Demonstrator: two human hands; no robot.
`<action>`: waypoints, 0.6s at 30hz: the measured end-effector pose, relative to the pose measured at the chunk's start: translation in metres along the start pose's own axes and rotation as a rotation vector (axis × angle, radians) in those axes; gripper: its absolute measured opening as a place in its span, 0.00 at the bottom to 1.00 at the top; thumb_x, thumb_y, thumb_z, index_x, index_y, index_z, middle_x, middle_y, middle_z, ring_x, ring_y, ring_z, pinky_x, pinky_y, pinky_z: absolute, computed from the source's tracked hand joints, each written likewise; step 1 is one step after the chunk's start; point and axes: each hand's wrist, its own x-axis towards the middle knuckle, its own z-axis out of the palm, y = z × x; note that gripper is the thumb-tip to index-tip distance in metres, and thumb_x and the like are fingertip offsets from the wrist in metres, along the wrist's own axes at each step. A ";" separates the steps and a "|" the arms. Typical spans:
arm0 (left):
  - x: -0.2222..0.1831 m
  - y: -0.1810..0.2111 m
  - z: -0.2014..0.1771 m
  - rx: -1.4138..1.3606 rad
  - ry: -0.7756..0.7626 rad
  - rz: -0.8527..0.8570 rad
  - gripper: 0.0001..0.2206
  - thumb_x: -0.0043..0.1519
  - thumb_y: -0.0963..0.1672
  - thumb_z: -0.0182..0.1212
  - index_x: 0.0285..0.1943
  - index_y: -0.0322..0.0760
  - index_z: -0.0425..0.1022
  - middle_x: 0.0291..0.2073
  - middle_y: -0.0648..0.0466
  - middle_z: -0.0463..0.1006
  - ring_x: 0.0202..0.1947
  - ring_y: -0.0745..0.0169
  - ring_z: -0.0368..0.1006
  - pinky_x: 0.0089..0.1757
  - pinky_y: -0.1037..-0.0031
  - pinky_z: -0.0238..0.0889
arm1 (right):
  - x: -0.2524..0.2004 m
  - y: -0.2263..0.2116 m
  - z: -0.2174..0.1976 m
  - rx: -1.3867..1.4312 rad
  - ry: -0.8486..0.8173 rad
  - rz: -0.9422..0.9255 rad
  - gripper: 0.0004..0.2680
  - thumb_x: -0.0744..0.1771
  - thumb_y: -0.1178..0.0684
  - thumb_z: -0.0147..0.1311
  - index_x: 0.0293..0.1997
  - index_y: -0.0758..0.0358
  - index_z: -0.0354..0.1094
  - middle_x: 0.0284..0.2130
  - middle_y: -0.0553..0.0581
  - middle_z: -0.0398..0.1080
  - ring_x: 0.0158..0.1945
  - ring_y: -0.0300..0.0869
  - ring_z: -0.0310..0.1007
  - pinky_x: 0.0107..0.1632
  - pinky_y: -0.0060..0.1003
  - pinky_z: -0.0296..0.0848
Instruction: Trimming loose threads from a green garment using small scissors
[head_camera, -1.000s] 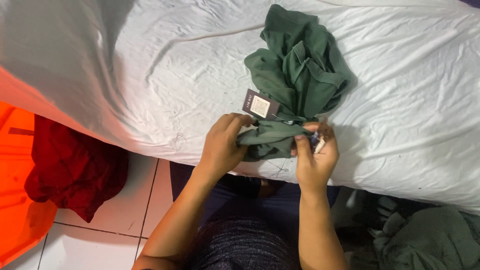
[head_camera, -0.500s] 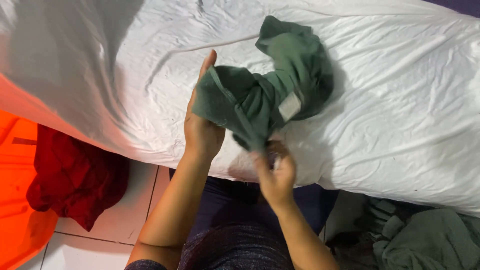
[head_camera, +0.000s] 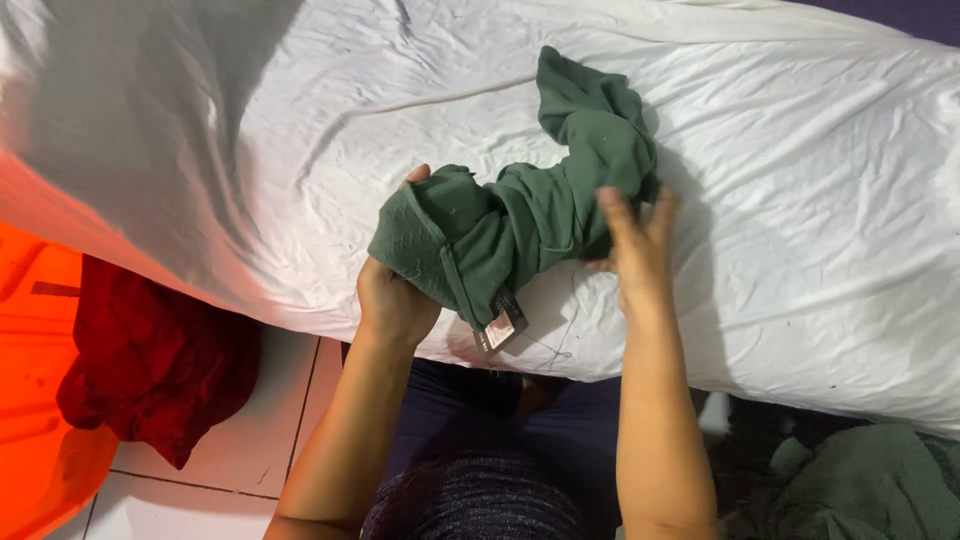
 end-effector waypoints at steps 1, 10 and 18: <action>0.000 0.000 0.003 -0.001 -0.001 0.001 0.25 0.73 0.46 0.36 0.80 0.35 0.48 0.60 0.43 0.71 0.62 0.49 0.67 0.65 0.54 0.59 | 0.010 0.006 0.007 0.000 0.001 -0.002 0.39 0.67 0.34 0.62 0.77 0.63 0.31 0.68 0.84 0.48 0.62 0.71 0.67 0.29 0.52 0.82; 0.000 0.020 0.006 -0.148 0.068 -0.029 0.26 0.71 0.47 0.36 0.79 0.35 0.48 0.67 0.38 0.65 0.67 0.38 0.63 0.67 0.45 0.57 | 0.087 0.025 0.030 0.289 0.031 -0.097 0.23 0.62 0.53 0.63 0.64 0.52 0.61 0.51 0.58 0.67 0.46 0.48 0.76 0.30 0.47 0.79; -0.011 0.013 -0.023 -0.241 0.129 -0.059 0.25 0.70 0.47 0.38 0.78 0.36 0.51 0.67 0.36 0.66 0.67 0.32 0.64 0.65 0.39 0.57 | 0.046 0.047 -0.012 0.251 0.102 -0.200 0.24 0.66 0.42 0.63 0.67 0.45 0.55 0.58 0.58 0.59 0.56 0.50 0.69 0.45 0.47 0.78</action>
